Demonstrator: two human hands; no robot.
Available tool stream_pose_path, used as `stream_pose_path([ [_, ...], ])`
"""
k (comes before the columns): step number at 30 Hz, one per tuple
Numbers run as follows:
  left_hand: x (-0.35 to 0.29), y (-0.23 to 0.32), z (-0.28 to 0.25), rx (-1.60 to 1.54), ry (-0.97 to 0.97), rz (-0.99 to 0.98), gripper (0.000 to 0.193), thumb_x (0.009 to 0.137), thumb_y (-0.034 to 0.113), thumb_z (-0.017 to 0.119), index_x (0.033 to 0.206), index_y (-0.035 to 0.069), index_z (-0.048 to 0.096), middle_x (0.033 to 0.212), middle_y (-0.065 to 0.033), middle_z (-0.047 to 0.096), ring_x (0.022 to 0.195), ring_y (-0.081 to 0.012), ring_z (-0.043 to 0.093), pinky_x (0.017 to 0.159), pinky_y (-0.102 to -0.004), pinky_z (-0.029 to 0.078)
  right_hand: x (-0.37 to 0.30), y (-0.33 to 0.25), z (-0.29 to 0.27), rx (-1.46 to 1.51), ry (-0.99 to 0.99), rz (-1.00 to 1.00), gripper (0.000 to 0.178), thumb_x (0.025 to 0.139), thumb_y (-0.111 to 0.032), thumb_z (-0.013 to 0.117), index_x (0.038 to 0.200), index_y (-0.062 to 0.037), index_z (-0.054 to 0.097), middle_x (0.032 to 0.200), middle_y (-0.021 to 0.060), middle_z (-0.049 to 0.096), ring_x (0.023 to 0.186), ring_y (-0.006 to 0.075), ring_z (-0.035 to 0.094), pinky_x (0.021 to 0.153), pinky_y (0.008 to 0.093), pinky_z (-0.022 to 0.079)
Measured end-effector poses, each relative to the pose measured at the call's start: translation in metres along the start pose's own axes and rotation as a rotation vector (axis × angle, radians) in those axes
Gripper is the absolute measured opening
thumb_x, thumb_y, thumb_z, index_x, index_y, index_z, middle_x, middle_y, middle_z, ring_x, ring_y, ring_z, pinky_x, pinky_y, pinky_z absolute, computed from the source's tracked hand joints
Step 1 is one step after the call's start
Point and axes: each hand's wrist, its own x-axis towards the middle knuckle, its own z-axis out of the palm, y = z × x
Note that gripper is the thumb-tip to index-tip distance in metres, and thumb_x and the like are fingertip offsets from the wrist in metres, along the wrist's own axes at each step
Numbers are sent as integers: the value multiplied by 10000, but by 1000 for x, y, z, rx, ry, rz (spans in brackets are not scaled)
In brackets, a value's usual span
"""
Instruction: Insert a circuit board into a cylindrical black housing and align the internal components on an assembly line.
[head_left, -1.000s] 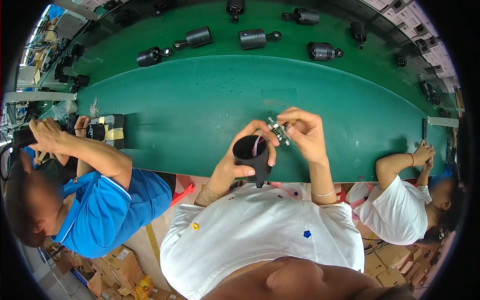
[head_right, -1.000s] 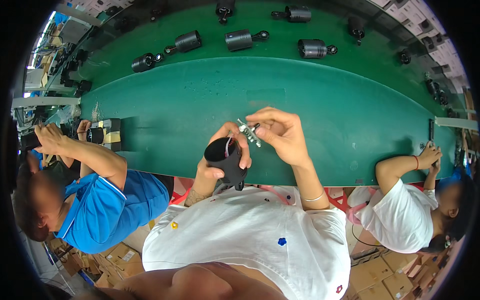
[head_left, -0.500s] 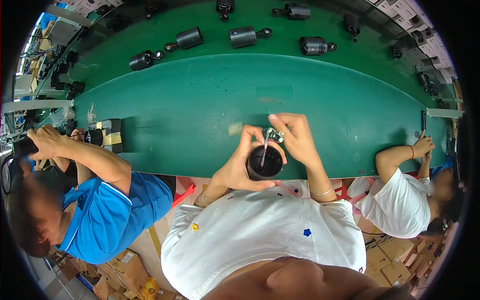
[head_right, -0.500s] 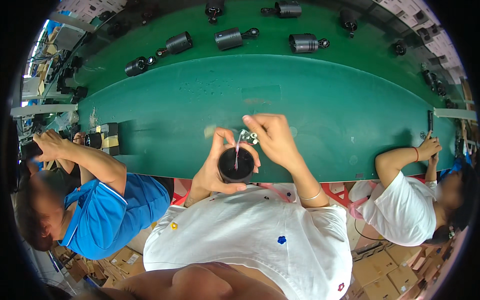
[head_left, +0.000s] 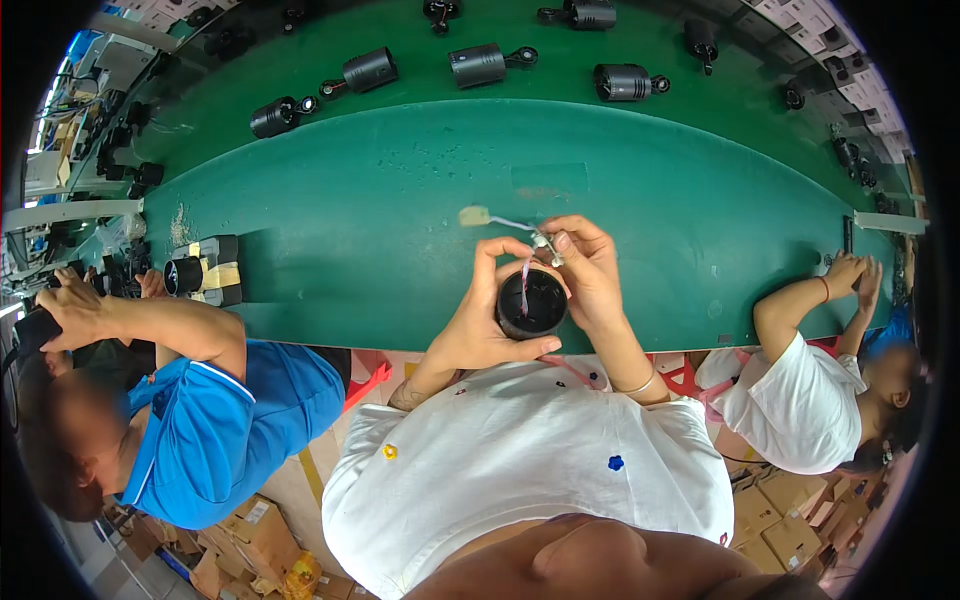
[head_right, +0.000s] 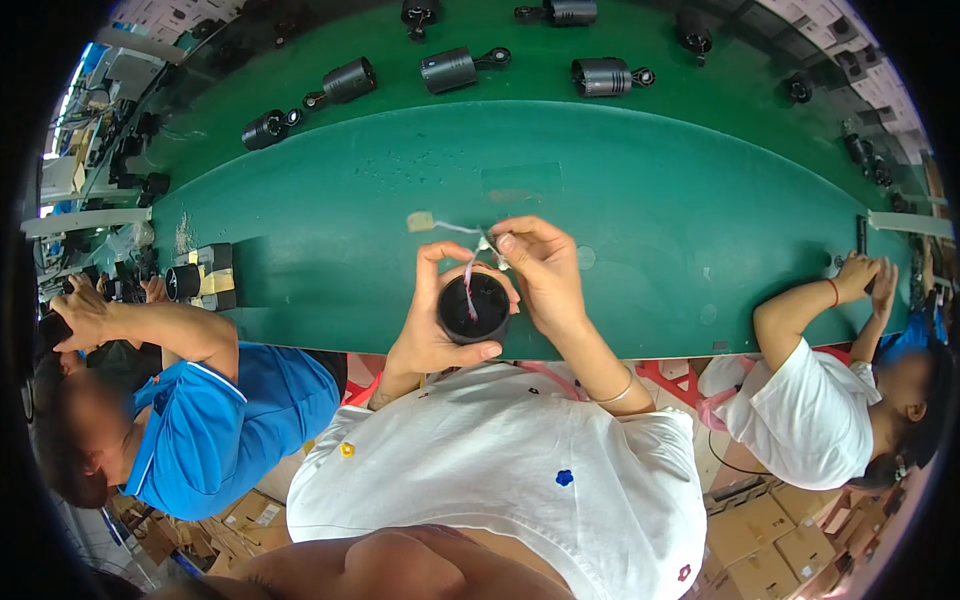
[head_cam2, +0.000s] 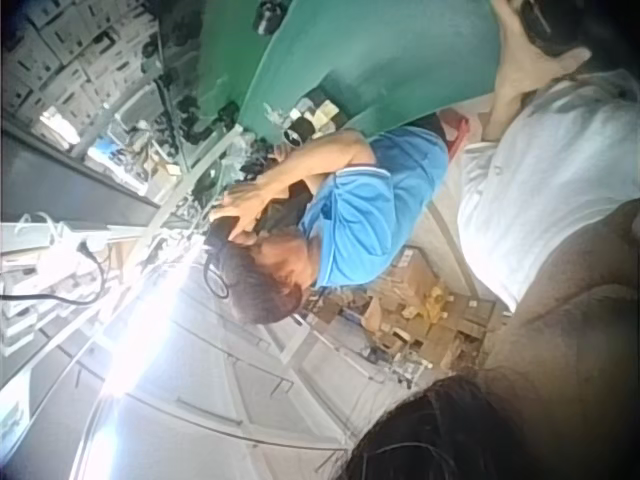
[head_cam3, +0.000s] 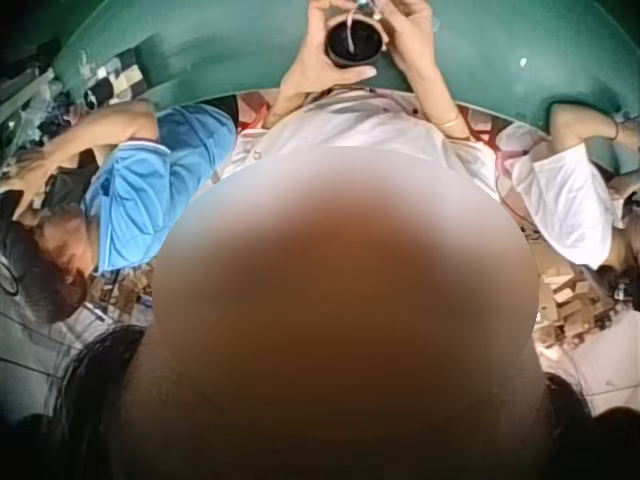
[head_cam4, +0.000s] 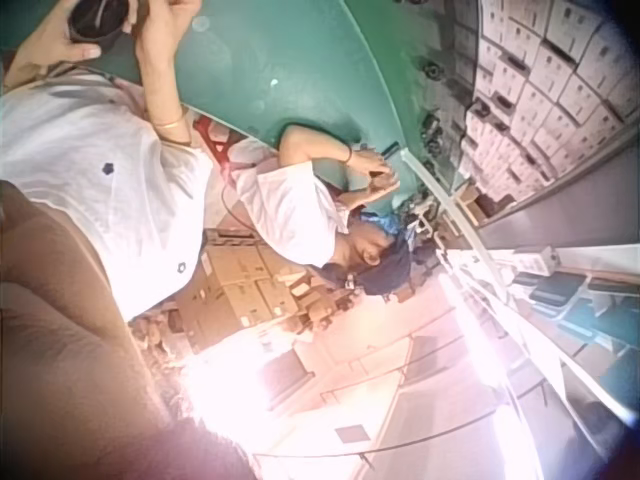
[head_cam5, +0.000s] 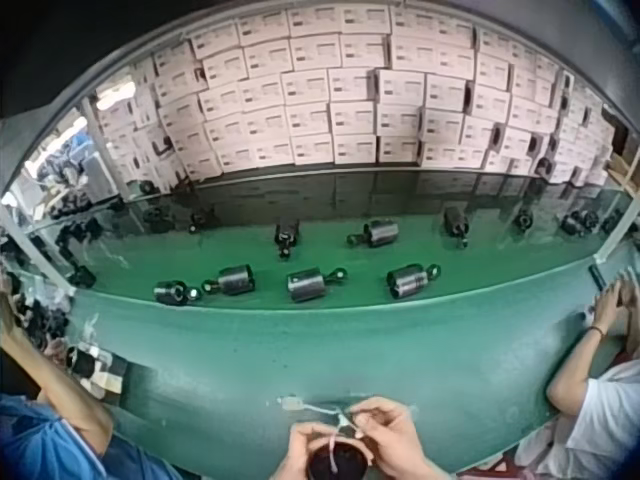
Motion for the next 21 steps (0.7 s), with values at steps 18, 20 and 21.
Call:
stream_pose_path([
  [18,16,-3,13,460,385,93,560,540,40,843,1045,36,602,984,-93,600,811,-196,561,743,-310,471,-12,-29,2,-868,-185,-962,186,664,26,776,810,-88,784,848,23,699,765,153,538,696,240,467],
  [20,17,-5,14,442,416,103,590,531,33,838,1068,36,594,990,-91,593,819,-195,557,748,-308,466,-15,-31,4,-891,-210,-962,187,669,25,774,815,-91,787,844,22,698,762,151,536,692,240,466],
  [21,19,-6,13,486,412,160,599,540,31,832,1089,38,593,992,-92,593,821,-197,560,740,-307,469,-16,-32,5,-893,-213,-960,183,672,23,773,816,-90,787,840,20,696,759,150,535,690,241,467],
])
